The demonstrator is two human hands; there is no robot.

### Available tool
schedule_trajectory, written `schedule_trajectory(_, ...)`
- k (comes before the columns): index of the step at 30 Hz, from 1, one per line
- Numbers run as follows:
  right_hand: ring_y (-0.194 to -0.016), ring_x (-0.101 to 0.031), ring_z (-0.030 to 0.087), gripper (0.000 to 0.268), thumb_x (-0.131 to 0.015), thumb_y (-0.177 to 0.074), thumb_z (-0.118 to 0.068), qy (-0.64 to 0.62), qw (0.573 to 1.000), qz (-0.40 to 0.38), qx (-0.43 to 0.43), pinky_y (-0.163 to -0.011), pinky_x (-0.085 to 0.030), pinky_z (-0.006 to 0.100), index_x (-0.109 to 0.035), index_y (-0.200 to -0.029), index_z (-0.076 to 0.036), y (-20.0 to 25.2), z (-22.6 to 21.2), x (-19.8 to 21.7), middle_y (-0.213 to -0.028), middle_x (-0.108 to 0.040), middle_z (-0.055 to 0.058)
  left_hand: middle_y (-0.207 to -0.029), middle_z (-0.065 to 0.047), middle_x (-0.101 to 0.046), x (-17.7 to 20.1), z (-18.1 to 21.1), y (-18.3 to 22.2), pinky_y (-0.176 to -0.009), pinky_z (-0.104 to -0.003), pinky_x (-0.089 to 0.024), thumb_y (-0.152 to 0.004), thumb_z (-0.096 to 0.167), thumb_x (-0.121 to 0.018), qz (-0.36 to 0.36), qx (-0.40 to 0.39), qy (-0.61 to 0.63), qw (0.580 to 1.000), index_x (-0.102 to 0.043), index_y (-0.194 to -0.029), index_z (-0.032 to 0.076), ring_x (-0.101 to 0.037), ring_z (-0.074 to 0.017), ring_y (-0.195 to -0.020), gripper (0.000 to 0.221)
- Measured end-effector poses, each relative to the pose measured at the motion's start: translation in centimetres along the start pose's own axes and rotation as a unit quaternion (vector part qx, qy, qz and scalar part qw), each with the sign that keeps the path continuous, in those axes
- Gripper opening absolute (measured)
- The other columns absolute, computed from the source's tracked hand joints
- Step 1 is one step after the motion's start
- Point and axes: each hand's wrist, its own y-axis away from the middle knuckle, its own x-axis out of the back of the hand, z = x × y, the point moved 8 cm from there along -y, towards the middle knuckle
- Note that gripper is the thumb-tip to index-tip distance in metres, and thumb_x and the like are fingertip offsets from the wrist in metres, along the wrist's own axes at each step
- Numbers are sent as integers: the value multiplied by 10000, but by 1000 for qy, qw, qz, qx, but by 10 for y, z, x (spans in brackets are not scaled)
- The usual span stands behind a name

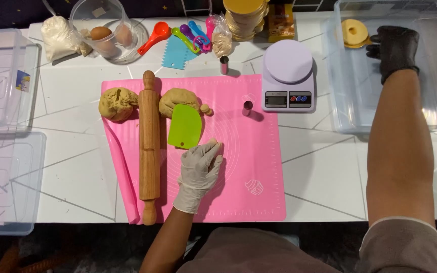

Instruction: Cutting dough into portions, weighing them on a digital scale, and rolling them out using a rolling pin on a silicone mat.

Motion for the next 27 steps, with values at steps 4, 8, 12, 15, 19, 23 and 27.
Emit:
schedule_trajectory(4, -822, -833, 21, 97, -637, -1054, -114, -797, 570, 193, -48, -453, -589, 191, -599, -1118, -177, 122, -35, 85, -986, -820, 6, -1197, -59, -718, -3, -4, 7, -757, -433, -516, -905, 131, -682, 1, 3, 2, 1000, -693, -1255, 146, -697, -274, -937, 350)
schedule_trajectory(8, -629, -656, 137, 77, -700, -1076, -69, -799, 554, 193, 131, -524, -556, 258, -736, -1144, -73, 227, -129, 138, -929, -740, 115, -1218, -162, -703, -10, -23, 23, -891, -445, -536, -954, 99, -682, 99, 7, -27, 995, -694, -1261, 74, -691, -317, -1037, 308)
schedule_trajectory(12, -587, -619, 140, 153, -733, -969, -113, -763, 602, 50, 228, -515, -574, 245, -774, -1114, -84, 355, -233, 192, -778, -731, 125, -1411, -234, -596, 26, -27, 18, -1098, -432, -448, -956, 96, -643, 174, 59, -148, 972, -672, -1339, 38, -596, -365, -1280, 389)
schedule_trajectory(15, -663, -688, 174, 238, -755, -887, 18, -782, 549, 72, 285, -625, -621, 305, -781, -1115, -42, 365, -302, 165, -912, -758, 163, -1411, -325, -520, 25, -46, 3, -1217, -460, -364, -749, 46, -838, 107, 138, -250, 953, -496, -1463, -64, -537, -435, -1327, 799)
schedule_trajectory(19, -922, -754, 301, 381, -775, -858, -29, -718, 600, 95, 338, -766, -645, 371, -758, -1229, -111, 377, -346, 151, -1043, -749, 191, -1453, -282, -503, 24, -70, -5, -1224, -399, -356, -796, 90, -851, 19, 260, -271, 927, -313, -1580, -43, -508, -372, -1389, 960)
schedule_trajectory(23, -1251, -612, 398, 596, -810, -843, -149, -649, 602, 185, 427, -1053, -524, 470, -614, -1397, -45, 392, -355, 160, -1355, -621, 233, -1273, -250, -631, 40, -72, -6, -1000, -494, -515, -989, 109, -618, -6, 380, 59, 923, -167, -1645, 29, -660, -403, -1139, 800)
schedule_trajectory(27, -1194, -633, 362, 751, -845, -812, -409, -407, 727, 370, 411, -959, -532, 483, -581, -1445, -104, 416, -360, 174, -1317, -666, 152, -1090, -97, -741, 31, -65, 2, -807, -356, -567, -938, 175, -644, -9, 466, 270, 842, -202, -1664, 160, -716, -187, -910, 850)
